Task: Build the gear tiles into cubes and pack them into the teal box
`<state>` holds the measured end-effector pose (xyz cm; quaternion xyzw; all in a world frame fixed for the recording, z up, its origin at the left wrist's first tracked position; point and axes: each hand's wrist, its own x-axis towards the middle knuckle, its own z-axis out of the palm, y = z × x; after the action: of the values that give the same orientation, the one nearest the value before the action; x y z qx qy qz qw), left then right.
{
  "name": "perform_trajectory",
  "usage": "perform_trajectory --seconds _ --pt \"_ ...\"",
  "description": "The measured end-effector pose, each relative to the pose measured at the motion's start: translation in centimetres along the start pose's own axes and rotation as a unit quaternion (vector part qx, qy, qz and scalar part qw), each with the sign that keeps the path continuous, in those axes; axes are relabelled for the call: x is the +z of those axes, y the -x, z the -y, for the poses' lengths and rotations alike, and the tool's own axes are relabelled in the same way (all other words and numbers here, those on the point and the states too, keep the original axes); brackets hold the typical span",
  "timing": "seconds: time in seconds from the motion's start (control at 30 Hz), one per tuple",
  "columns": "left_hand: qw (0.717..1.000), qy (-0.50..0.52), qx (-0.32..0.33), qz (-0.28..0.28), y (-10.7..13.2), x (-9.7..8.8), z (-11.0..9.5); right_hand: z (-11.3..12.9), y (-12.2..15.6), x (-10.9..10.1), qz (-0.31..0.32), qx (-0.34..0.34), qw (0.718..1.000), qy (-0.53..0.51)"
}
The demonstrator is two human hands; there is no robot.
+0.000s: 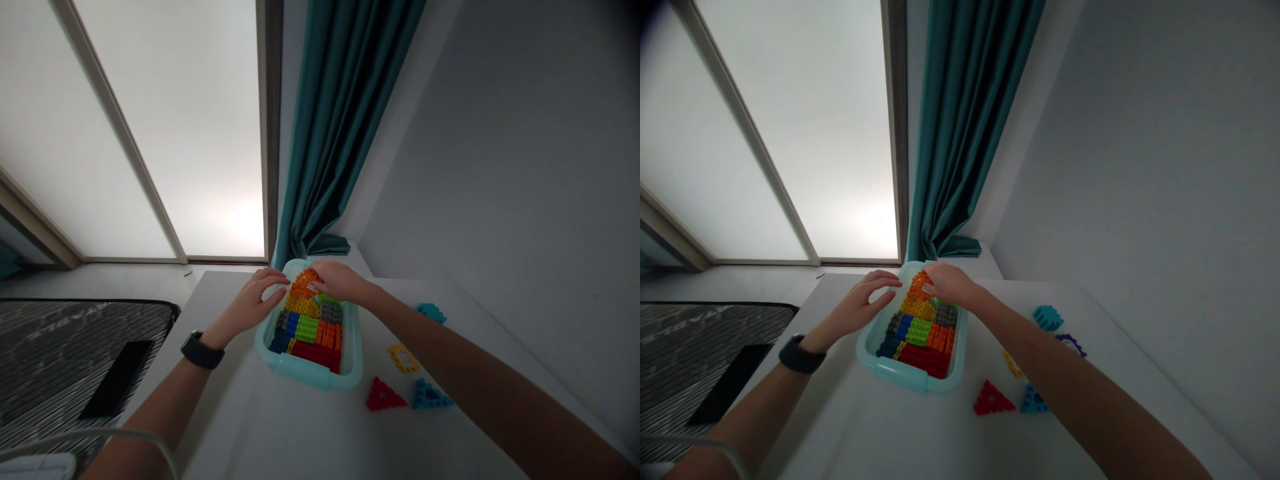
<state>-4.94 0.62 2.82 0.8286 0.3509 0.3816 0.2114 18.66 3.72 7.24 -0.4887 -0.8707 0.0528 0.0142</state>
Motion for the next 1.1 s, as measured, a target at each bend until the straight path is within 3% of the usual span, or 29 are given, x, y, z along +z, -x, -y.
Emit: perform_trajectory --seconds 0.2,0.4,0.6,0.87,1.1 --pt "1.0 0.0 0.0 0.023 0.1 0.0 0.3 0.4 -0.5 -0.8 0.039 -0.007 0.999 -0.025" --pt "0.999 0.033 -0.007 0.029 0.1 0.1 0.3 0.4 -0.5 -0.7 0.06 -0.025 0.991 -0.114" --pt "0.999 0.041 -0.007 0.034 0.0 0.1 0.1 -0.1 -1.2 -0.9 0.085 0.004 0.988 -0.13" --pt "0.999 0.038 -0.01 0.031 0.0 0.1 0.1 0.8 -2.6 0.6 0.137 -0.03 0.982 -0.129" --pt "0.999 0.038 -0.014 0.035 0.0 0.0 0.0 1.4 -2.9 1.4 0.108 -0.001 0.985 -0.134"
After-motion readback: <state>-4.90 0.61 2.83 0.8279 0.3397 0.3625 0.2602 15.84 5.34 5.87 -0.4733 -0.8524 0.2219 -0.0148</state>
